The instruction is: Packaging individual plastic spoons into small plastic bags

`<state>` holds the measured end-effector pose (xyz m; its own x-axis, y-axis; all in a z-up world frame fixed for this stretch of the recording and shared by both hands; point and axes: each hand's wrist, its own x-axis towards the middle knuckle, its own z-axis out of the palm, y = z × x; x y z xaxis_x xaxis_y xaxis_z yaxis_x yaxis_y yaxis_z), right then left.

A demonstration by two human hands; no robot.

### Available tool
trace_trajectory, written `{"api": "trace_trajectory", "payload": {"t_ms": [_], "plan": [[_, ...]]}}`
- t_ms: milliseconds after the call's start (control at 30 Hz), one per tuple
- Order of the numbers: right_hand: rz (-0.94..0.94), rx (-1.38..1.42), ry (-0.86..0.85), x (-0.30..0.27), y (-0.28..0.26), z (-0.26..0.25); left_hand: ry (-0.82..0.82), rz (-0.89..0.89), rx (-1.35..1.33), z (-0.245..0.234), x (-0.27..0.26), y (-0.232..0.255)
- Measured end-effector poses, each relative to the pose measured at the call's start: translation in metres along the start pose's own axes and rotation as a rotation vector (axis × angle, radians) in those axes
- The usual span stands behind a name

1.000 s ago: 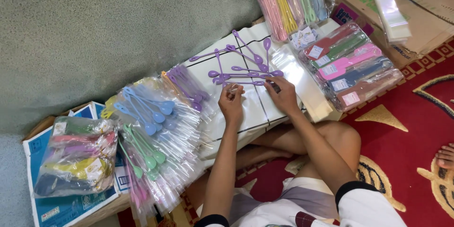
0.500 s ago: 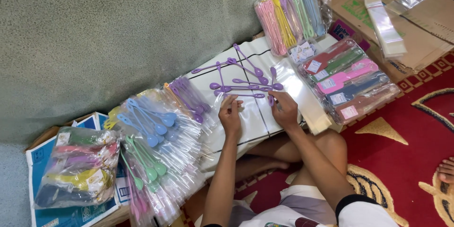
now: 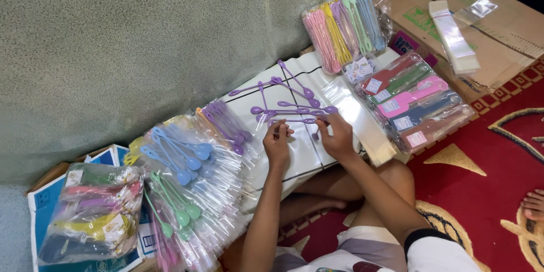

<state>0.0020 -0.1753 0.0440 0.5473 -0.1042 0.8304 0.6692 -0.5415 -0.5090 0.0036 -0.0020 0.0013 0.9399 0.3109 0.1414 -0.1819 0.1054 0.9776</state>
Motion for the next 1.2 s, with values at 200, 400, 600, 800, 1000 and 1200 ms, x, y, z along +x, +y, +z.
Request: {"api": "trace_trajectory", "payload": {"t_ms": [200, 400, 600, 800, 1000, 1200], "plan": [[0.119, -0.066, -0.354, -0.017, -0.006, 0.023, -0.016, -0.016, -0.025, -0.003, 0.005, -0.013], [0.282, 0.014, -0.312, -0.011, -0.003, 0.017, -0.03, -0.031, -0.072, -0.002, 0.002, -0.002], [0.626, 0.334, -0.575, -0.018, 0.025, -0.005, -0.036, -0.023, -0.132, -0.004, 0.002, -0.021], [0.807, 0.537, -0.556, -0.024, 0.036, -0.003, -0.013, -0.036, -0.05, -0.002, -0.001, -0.014], [1.097, 0.657, -0.602, -0.013, 0.042, -0.017, 0.032, -0.074, -0.102, -0.003, -0.007, -0.005], [1.141, 0.702, -0.701, -0.013, 0.054, -0.017, 0.042, -0.114, -0.06, -0.002, -0.003, -0.016]]}}
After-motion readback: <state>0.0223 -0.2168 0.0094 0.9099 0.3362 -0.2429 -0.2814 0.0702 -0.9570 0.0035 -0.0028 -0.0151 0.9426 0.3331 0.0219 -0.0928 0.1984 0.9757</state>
